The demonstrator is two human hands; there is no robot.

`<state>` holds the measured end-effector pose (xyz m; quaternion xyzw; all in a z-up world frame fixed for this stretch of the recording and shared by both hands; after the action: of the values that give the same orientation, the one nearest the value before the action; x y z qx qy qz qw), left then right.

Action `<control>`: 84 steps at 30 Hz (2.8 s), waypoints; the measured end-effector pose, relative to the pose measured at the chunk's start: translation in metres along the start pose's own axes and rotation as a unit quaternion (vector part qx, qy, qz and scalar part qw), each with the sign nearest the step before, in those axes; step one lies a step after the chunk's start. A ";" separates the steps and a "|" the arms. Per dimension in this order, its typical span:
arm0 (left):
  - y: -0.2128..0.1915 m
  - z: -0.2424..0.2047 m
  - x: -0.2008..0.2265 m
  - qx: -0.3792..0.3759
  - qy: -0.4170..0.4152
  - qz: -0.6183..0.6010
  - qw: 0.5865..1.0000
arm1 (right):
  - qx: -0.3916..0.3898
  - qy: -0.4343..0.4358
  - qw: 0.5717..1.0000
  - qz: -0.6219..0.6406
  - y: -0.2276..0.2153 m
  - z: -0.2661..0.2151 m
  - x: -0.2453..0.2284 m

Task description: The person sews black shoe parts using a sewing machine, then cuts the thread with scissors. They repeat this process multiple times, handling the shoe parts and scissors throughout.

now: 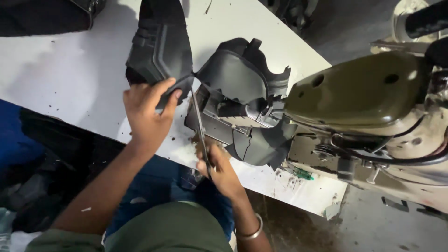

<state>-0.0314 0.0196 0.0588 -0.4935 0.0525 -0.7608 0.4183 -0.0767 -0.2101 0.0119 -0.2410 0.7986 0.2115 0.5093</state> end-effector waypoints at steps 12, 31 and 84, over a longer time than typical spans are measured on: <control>-0.093 0.046 0.061 0.053 0.023 -0.217 0.974 | 0.176 0.072 0.973 -0.129 -0.003 0.036 0.012; -0.007 0.087 -0.203 0.173 -0.032 -0.072 0.982 | 0.062 -0.353 0.922 -0.149 0.047 -0.100 -0.169; -0.049 -0.083 0.108 -0.281 -0.173 -0.544 0.772 | 0.328 -0.287 0.816 -0.380 0.062 -0.107 -0.096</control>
<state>-0.1439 -0.0505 0.1175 -0.6582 -0.0862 -0.7147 -0.2202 -0.1552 -0.2073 0.1479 -0.2726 0.4834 -0.2141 0.8039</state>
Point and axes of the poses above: each hand's wrist, its own z-axis towards the middle knuckle, its own y-axis out of the palm, x = y × z, the point moved 5 cm from there along z, towards the middle knuckle, and after that the axes turned 5 degrees about -x, right-handed, at the moved point
